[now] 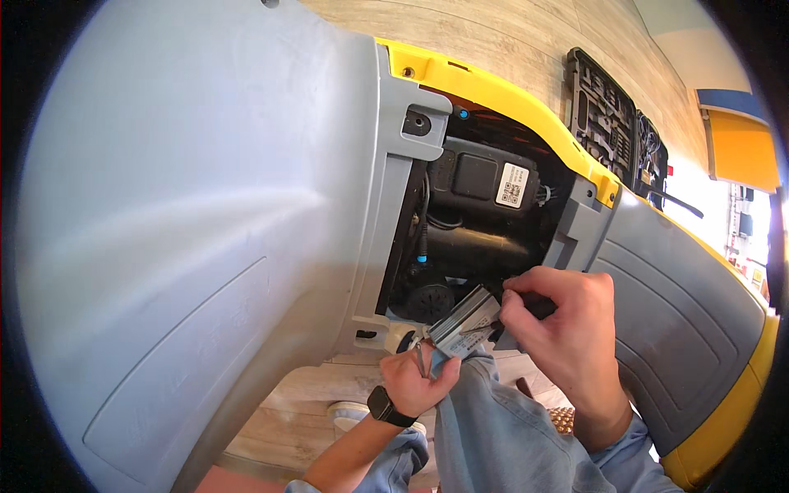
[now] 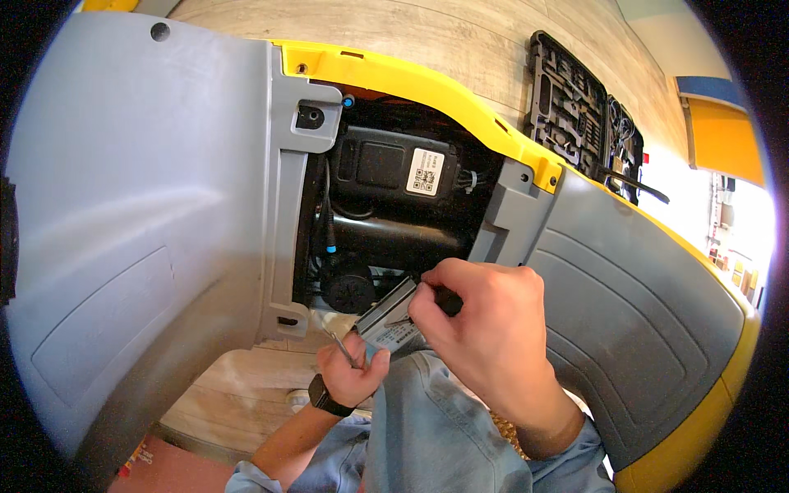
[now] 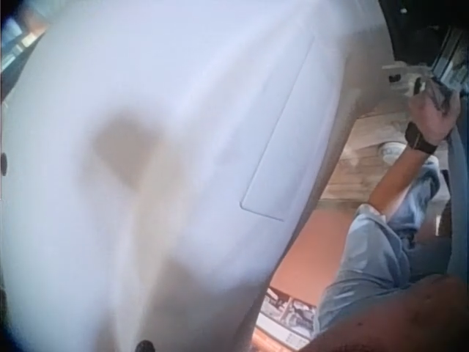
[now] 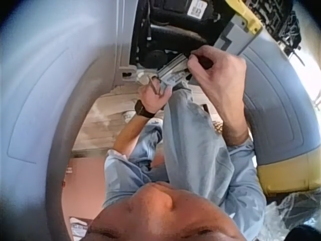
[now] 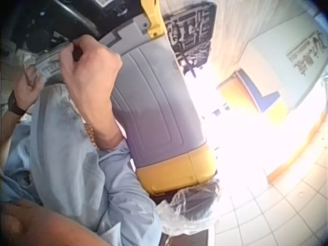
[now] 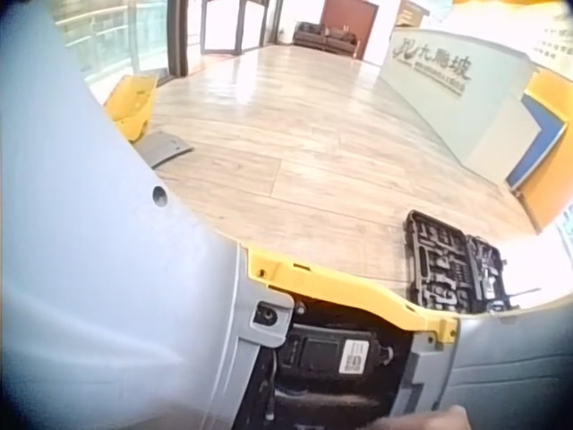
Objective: Replacing or repairing an electronic module inside a motorcycle's front panel using a screwdriver.
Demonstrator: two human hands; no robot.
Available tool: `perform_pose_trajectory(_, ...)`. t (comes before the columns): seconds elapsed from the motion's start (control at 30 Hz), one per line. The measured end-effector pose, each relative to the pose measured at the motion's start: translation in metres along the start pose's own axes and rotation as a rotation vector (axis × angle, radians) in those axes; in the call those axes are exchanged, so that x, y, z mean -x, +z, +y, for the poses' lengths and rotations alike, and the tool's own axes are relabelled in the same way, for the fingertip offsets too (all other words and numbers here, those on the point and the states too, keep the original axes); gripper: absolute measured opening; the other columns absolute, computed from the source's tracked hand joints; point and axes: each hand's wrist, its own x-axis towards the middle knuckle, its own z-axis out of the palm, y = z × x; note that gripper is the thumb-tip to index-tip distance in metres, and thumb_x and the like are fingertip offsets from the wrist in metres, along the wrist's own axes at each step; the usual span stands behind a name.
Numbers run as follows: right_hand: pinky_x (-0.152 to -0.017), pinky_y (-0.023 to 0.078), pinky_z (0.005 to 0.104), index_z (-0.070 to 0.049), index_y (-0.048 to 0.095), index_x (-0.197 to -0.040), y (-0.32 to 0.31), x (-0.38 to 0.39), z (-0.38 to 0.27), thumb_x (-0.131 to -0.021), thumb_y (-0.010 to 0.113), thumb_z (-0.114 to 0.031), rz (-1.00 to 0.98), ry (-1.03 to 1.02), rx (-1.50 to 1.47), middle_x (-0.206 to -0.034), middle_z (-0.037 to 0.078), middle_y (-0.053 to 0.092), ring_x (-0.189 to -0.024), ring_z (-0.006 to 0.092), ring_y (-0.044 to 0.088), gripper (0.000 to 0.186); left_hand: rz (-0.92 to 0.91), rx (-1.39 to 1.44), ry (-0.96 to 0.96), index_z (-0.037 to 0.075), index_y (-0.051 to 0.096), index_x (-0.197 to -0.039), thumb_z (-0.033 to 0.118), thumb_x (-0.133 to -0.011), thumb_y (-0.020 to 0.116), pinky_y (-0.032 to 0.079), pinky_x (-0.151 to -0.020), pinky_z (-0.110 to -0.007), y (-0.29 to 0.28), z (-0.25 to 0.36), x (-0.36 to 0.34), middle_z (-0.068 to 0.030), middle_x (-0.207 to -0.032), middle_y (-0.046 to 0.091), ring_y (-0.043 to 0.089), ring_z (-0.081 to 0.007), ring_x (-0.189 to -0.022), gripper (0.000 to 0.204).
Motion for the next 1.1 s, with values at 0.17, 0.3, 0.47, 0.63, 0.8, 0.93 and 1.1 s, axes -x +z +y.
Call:
perform_pose_trajectory(0.17,-0.054,0.052,0.0342,-0.003,0.07,-0.076,-0.001,0.002,-0.001,-0.075,0.069,-0.015,-0.044,0.017,0.064,-0.061,0.014,0.063,-0.053,0.029,0.064,0.013,0.032,-0.013,0.1,0.007,0.061,-0.074,0.025,-0.071,0.081,0.044,-0.043,-0.034,-0.001,-0.002,-0.003,-0.007,-0.053,0.054,0.056,-0.026,-0.044,0.027)
perform_pose_trajectory(0.3,-0.054,0.051,0.0351,-0.003,0.07,-0.075,0.003,0.002,-0.006,-0.074,0.07,-0.013,0.022,-0.038,0.041,-0.061,0.013,0.062,-0.054,0.0282,0.063,0.011,0.02,-0.033,0.116,0.005,0.06,-0.073,0.026,-0.072,0.081,0.045,-0.043,-0.034,-0.002,-0.008,-0.002,-0.0081,-0.054,0.055,0.057,-0.0266,-0.045,0.029)
perform_pose_trajectory(0.47,-0.053,0.051,0.0361,-0.004,0.068,-0.073,0.007,-0.001,-0.007,-0.073,0.07,-0.011,0.015,-0.078,0.089,-0.061,0.012,0.062,-0.055,0.0284,0.063,0.007,0.016,-0.008,0.116,0.003,0.062,-0.076,0.027,-0.072,0.081,0.047,-0.045,-0.034,-0.003,-0.008,-0.003,-0.0093,-0.058,0.059,0.061,-0.0277,-0.049,0.031)
perform_pose_trajectory(0.63,-0.054,0.051,0.0369,-0.004,0.067,-0.072,0.013,-0.004,-0.01,-0.072,0.069,-0.01,-0.018,-0.118,0.129,-0.061,0.012,0.062,-0.055,0.0298,0.063,0.006,-0.017,-0.062,0.102,0.003,0.063,-0.082,0.029,-0.072,0.081,0.05,-0.047,-0.035,-0.008,-0.006,-0.003,-0.009,-0.061,0.062,0.063,-0.0275,-0.051,0.033)
perform_pose_trajectory(0.8,-0.056,0.052,0.0337,-0.002,0.069,-0.075,0.014,-0.003,-0.009,-0.073,0.069,-0.008,0.021,-0.078,0.012,-0.065,0.014,0.064,-0.058,0.0279,0.066,0.006,0.021,-0.05,0.122,0.004,0.064,-0.085,0.029,-0.072,0.081,0.051,-0.048,-0.035,-0.007,-0.006,-0.003,-0.0076,-0.064,0.064,0.064,-0.027,-0.053,0.032)
perform_pose_trajectory(0.93,-0.057,0.053,0.0319,-0.001,0.07,-0.076,0.014,-0.002,-0.009,-0.073,0.069,-0.007,0.013,-0.092,-0.007,-0.066,0.014,0.065,-0.059,0.0262,0.067,0.007,0.027,-0.023,0.16,0.004,0.064,-0.087,0.028,-0.073,0.081,0.051,-0.048,-0.034,-0.006,-0.009,-0.005,-0.0068,-0.065,0.065,0.065,-0.0259,-0.055,0.032)
perform_pose_trajectory(1.1,-0.057,0.053,0.0319,-0.001,0.07,-0.076,0.01,-0.001,-0.016,-0.074,0.069,-0.008,0.071,-0.046,0.014,-0.066,0.015,0.065,-0.056,0.0265,0.066,0.007,0.049,-0.025,0.173,0.004,0.064,-0.087,0.027,-0.074,0.08,0.05,-0.047,-0.033,-0.006,-0.01,-0.006,-0.0069,-0.066,0.065,0.065,-0.0255,-0.055,0.031)
